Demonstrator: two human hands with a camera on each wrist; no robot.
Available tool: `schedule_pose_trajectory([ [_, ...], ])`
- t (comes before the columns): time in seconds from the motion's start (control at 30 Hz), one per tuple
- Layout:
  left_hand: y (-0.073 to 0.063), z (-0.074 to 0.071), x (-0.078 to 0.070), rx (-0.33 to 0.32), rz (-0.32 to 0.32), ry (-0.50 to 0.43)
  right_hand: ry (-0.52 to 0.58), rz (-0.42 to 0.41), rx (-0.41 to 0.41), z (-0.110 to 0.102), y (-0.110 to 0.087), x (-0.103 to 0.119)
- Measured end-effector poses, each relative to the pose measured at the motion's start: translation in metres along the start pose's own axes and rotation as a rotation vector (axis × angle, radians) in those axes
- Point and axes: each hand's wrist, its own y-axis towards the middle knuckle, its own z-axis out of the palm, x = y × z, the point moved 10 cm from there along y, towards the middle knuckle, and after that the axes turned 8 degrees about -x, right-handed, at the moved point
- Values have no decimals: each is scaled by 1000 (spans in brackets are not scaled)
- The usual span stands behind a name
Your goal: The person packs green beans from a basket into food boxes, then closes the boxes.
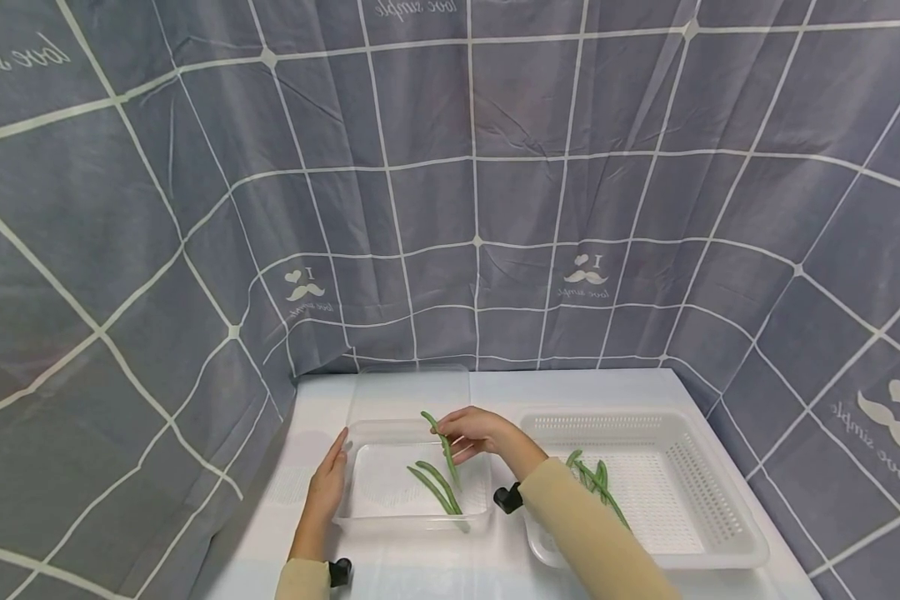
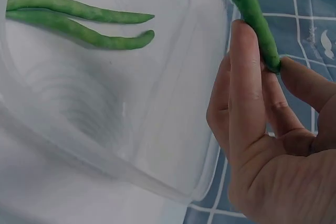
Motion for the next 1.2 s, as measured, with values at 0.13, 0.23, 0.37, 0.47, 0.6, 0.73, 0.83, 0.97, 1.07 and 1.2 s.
schedule_pose_trajectory([
  [0.13,0,0,0,2,1,-1,-74,0,-12,11,1,0],
  [0.23,1,0,1,1,4,0,-132,-16,-28,19,1,1],
  [0.37,0,0,2,-1,8,1,-179,-23,-40,29,2,-2],
  [0.47,0,0,3,-1,5,-1,-207,-13,-56,33,4,-8],
  [0.6,-1,0,6,-2,3,-1,-254,-3,-87,36,6,-12],
  [0.73,-2,-1,8,-6,1,0,-286,7,-99,42,7,-17],
  [0.83,-3,-1,8,-9,4,1,-313,11,-110,45,8,-20],
  [0.97,-4,-1,6,-11,15,-6,-371,16,-146,48,9,-21],
  [1.07,-3,-1,4,-11,22,-14,-436,26,-182,47,12,-22],
  [1.2,-2,-1,2,-9,30,-10,-500,44,-218,44,14,-23],
])
